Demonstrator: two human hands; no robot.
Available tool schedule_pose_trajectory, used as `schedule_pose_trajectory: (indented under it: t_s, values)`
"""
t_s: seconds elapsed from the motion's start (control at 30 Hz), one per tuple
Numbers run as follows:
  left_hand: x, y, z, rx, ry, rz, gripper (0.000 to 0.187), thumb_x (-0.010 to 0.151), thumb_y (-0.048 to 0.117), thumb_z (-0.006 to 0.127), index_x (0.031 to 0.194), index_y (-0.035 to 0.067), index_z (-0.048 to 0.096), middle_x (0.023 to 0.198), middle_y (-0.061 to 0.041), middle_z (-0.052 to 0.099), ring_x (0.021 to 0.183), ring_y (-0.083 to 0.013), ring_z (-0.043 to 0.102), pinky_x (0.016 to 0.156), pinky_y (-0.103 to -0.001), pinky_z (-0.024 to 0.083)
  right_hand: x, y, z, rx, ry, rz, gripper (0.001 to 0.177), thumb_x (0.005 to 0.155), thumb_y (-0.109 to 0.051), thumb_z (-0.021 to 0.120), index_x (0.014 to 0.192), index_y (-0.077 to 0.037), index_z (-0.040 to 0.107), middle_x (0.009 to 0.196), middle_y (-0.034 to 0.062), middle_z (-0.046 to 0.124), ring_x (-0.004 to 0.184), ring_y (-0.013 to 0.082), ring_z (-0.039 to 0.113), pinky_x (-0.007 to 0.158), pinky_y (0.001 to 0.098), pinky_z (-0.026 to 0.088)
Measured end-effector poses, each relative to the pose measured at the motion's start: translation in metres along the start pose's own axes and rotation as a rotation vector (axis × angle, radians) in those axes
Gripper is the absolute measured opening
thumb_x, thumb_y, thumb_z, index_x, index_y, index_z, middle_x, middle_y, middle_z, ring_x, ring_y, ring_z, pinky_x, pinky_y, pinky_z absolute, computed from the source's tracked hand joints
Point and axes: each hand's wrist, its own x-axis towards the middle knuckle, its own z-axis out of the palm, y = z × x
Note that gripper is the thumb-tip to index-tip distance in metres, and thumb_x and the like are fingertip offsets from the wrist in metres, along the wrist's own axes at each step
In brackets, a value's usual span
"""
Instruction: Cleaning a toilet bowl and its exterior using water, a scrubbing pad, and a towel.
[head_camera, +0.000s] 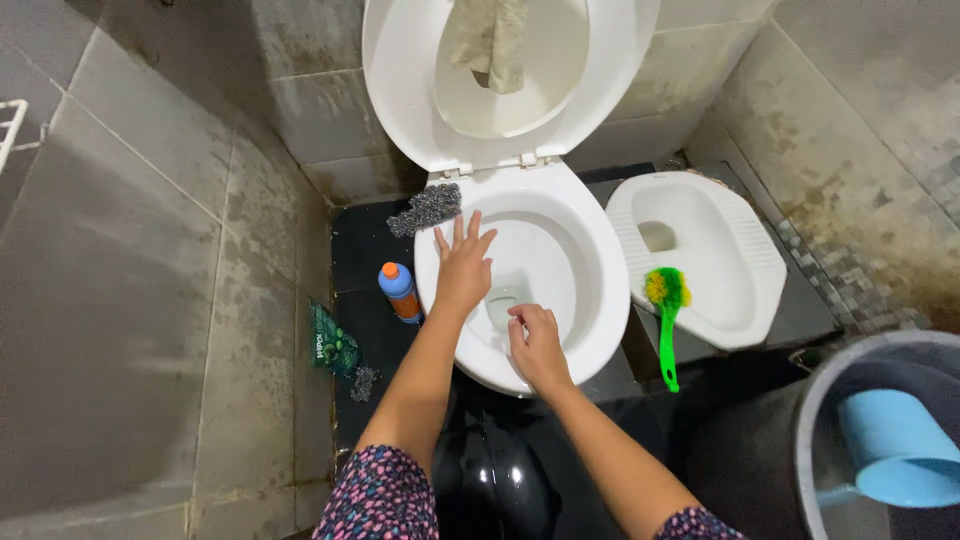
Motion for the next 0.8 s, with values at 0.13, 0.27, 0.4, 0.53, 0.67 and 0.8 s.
schedule_pose_trajectory:
  t_s: [0.13,0.27,0.4,0.53,0.67,0.8]
  values:
    - [-0.024,0.033,0.002,-0.045,-0.075,0.007,0.052,0.084,0.004,0.067,0.136,0.011,0.061,0.16,-0.017,0.035,0.151,-0.0424,0.023,0.121,-0.068,0.002,0.0,0.01,0.006,0.028,0.055,-0.016,0.018,0.094,-0.011,0.056,0.106,-0.001,0.065,0.098,0.0127,0.064,0.096,0.0279,0.056,0.088,0.039,0.047]
    - [-0.044,0.049,0.026,-0.109,-0.069,0.022,0.047,0.085,0.001,0.063,0.132,0.01,0.064,0.158,-0.02,0.04,0.151,-0.0447,0.026,0.12,-0.07,0.0,0.002,0.028,0.009,0.088,0.148,-0.025,0.013,0.093,-0.007,0.057,0.101,-0.002,0.065,0.097,0.0115,0.064,0.095,0.0279,0.055,0.088,0.0396,0.047]
    - [-0.052,0.067,0.037,-0.167,-0.041,0.01,0.044,0.083,-0.003,0.062,0.124,0.011,0.067,0.157,-0.02,0.044,0.148,-0.0486,0.029,0.116,-0.074,-0.001,-0.006,0.031,-0.007,0.119,0.219,-0.003,0.01,0.091,-0.005,0.06,0.098,-0.004,0.066,0.097,0.0106,0.064,0.096,0.0288,0.054,0.087,0.0398,0.046]
    - [-0.042,0.109,0.027,-0.254,-0.039,0.056,0.04,0.084,0.0,0.064,0.121,0.014,0.069,0.156,-0.021,0.045,0.148,-0.0495,0.03,0.117,-0.075,-0.001,-0.016,0.028,-0.053,0.052,0.292,-0.023,0.012,0.086,-0.005,0.064,0.098,-0.005,0.067,0.101,0.0105,0.065,0.1,0.0315,0.054,0.09,0.0411,0.045]
    - [-0.024,0.16,0.029,-0.296,-0.103,0.128,0.04,0.083,0.004,0.068,0.122,0.015,0.068,0.155,-0.021,0.045,0.147,-0.0508,0.03,0.115,-0.076,-0.001,-0.016,0.025,-0.12,-0.086,0.371,-0.1,0.024,0.078,-0.002,0.065,0.102,-0.007,0.068,0.11,0.012,0.065,0.107,0.0354,0.054,0.096,0.0448,0.042]
    - [-0.014,0.215,0.047,-0.385,-0.134,0.213,0.042,0.082,0.008,0.071,0.124,0.014,0.067,0.154,-0.02,0.047,0.147,-0.051,0.031,0.114,-0.077,0.001,-0.03,0.051,-0.19,-0.19,0.511,-0.149,0.03,0.079,0.0,0.063,0.108,-0.007,0.066,0.117,0.0145,0.064,0.114,0.0377,0.055,0.102,0.0454,0.04]
